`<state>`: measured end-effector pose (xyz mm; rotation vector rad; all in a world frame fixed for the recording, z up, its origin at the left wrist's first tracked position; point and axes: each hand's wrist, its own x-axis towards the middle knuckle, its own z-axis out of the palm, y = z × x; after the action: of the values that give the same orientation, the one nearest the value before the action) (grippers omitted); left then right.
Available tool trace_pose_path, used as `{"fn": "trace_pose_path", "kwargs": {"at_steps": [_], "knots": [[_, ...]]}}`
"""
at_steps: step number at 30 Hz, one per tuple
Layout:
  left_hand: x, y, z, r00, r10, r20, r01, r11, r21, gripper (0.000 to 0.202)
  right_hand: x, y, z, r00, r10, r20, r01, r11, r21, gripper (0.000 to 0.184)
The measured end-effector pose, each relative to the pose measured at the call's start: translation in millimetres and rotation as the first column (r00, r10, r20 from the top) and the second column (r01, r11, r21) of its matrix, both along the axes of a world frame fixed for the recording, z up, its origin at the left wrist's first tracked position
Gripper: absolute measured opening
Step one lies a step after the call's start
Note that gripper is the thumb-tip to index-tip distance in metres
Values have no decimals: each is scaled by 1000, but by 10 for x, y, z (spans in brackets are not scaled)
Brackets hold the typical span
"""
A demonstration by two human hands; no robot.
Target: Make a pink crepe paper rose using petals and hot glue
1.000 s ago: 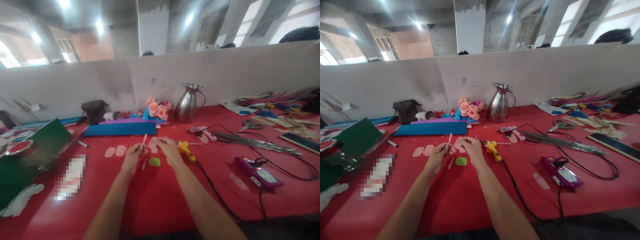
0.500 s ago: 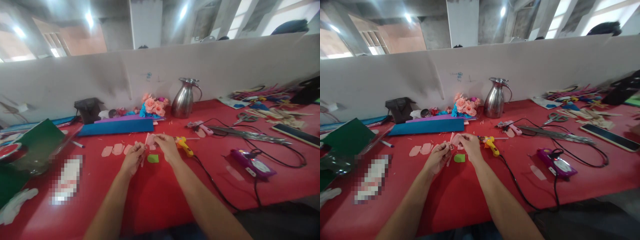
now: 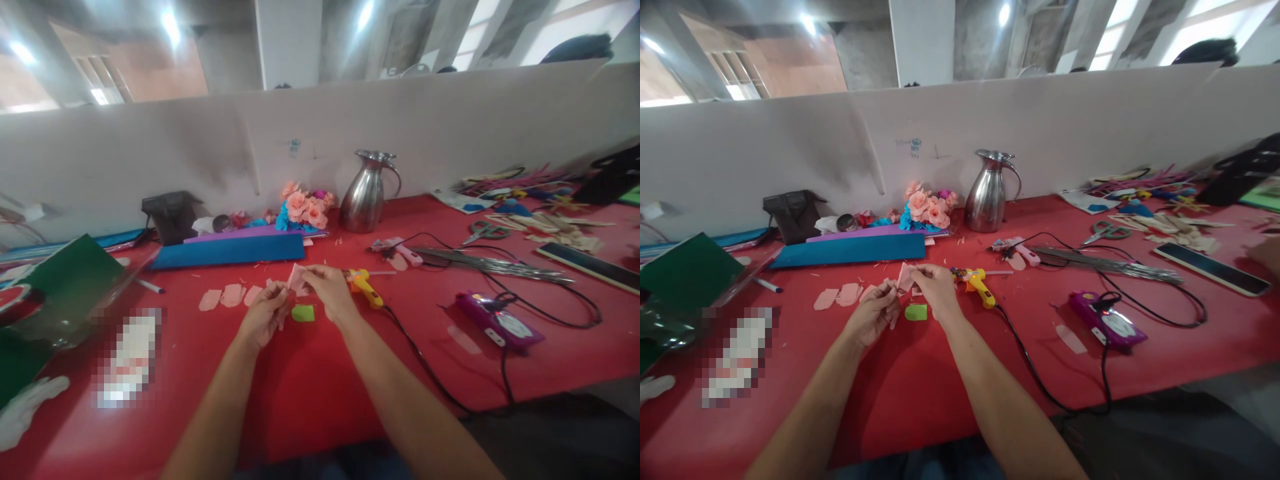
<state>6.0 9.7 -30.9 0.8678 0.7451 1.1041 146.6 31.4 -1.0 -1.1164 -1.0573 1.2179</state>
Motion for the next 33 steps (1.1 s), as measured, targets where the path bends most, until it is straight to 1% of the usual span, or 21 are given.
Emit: {"fn": "trace_pose_path", "kwargs": {"at_steps": [8,14,18,24,29,33], "knots": [[6,-9,34,999,41,-21,-42,999,-13,30,-3,2,-15,1000,21,1,-21,1000,2,18],[-2,-4,13,997,53,-50,-53,999,-1,25,-9,-16,11,1000,20,11,-20,1000,-5,18],[-2,-1,15,995,64,-74,-64,998,3,23,-12,-27,27,999,50,15,-50,999,1,19],[-1,-6,40,989,81,-127,-80,997,9,19,-4,-26,35,998,60,25,-61,998,18,14],[-14,8,1,986,99,-136,-96,995,30,21,15,-46,63,987,151,63,-155,986,54,12],[-14,17,-16,983,108,-150,-102,994,43,22,9,-50,65,987,146,62,-148,989,31,13]]}}
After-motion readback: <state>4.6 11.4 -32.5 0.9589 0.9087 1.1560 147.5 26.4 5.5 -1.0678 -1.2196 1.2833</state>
